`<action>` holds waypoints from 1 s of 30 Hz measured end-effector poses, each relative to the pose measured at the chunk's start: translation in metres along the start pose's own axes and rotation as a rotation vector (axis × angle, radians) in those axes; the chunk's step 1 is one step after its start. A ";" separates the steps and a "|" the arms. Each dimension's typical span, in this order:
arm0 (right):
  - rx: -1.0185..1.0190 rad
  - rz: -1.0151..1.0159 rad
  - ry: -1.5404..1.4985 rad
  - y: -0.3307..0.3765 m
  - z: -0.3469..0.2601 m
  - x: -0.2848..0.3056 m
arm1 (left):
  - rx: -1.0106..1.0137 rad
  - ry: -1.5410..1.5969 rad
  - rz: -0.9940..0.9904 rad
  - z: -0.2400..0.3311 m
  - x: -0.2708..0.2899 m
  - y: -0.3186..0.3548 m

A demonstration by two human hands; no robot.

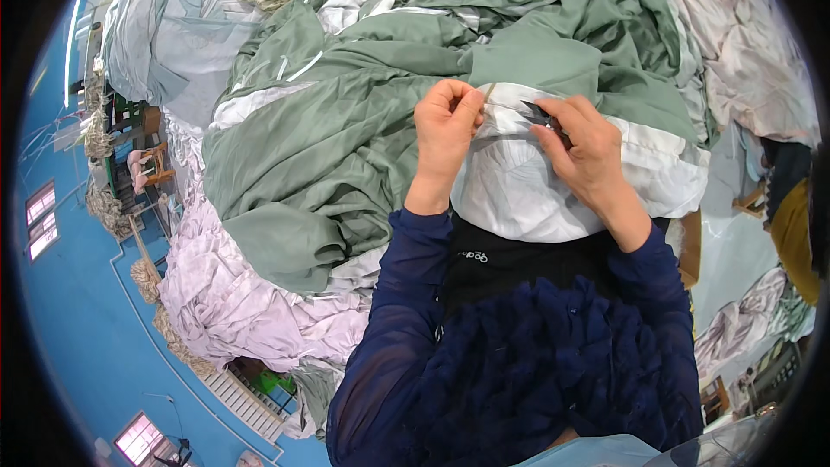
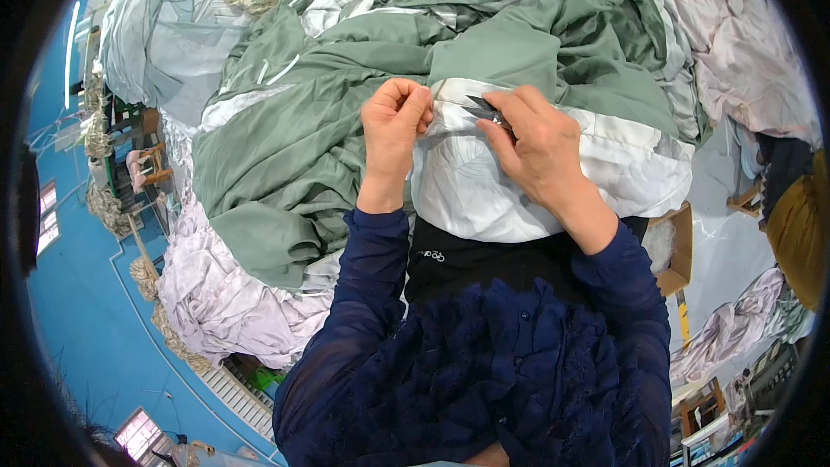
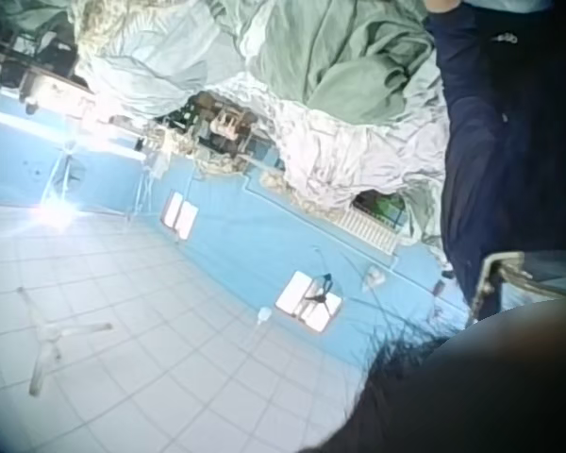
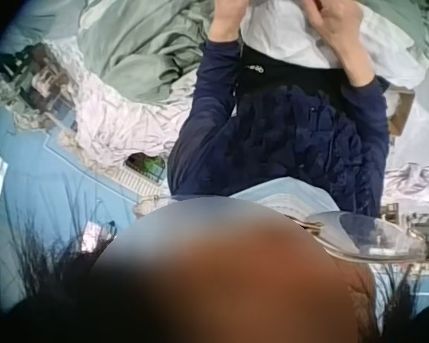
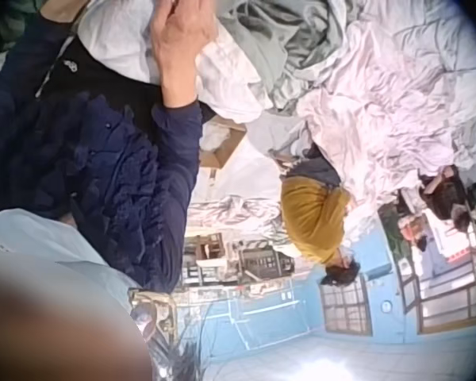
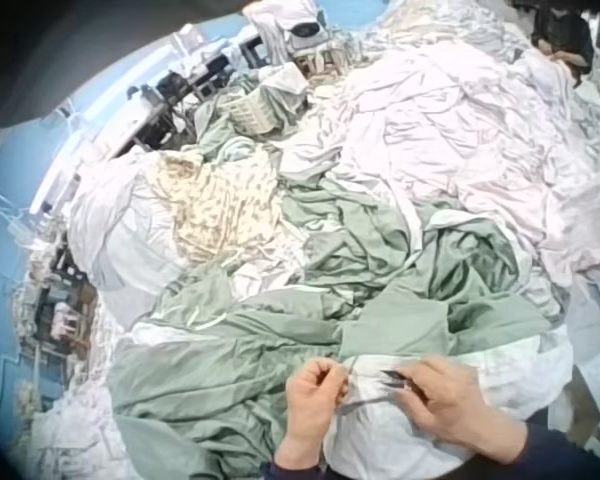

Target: The recorder uses thread nippers to trim excess threads from a large white pillow casing and inspects the fabric.

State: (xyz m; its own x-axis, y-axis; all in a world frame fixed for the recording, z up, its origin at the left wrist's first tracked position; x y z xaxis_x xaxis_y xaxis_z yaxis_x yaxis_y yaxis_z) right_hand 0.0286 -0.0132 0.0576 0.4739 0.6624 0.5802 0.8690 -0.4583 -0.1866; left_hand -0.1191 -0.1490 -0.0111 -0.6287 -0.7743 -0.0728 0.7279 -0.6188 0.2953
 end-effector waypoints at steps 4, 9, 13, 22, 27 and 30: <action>0.013 0.008 0.039 -0.001 0.001 -0.004 | -0.023 -0.107 -0.061 0.002 -0.013 -0.001; -0.074 0.050 -0.106 0.005 0.018 -0.002 | -0.197 -0.307 -0.141 0.022 -0.037 -0.001; -0.148 0.119 -0.163 0.003 0.024 0.002 | -0.316 -0.427 -0.132 0.024 -0.040 0.002; -0.275 0.024 -0.100 -0.010 0.044 -0.012 | -0.519 -0.420 -0.030 0.027 -0.030 0.015; -0.255 0.023 -0.148 -0.014 0.046 -0.014 | -0.194 -0.070 -0.080 -0.004 -0.011 0.009; -0.254 0.029 -0.147 -0.014 0.044 -0.012 | -0.270 -0.070 -0.119 0.007 -0.022 0.009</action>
State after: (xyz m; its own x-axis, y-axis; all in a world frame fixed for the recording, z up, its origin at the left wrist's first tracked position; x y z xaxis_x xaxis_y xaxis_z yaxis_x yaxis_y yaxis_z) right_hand 0.0172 0.0113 0.0181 0.5296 0.7170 0.4532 0.8002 -0.5996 0.0134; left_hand -0.1003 -0.1368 0.0001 -0.7247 -0.6887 -0.0229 0.6883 -0.7250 0.0241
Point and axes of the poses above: each hand's wrist, its own y-axis away from the middle knuckle, its own x-axis out of the back of the hand, z = x × y, the point moved 8 cm from there along -y, towards the middle knuckle, and after that the axes turned 4 degrees about -z, right-handed, at the moved point
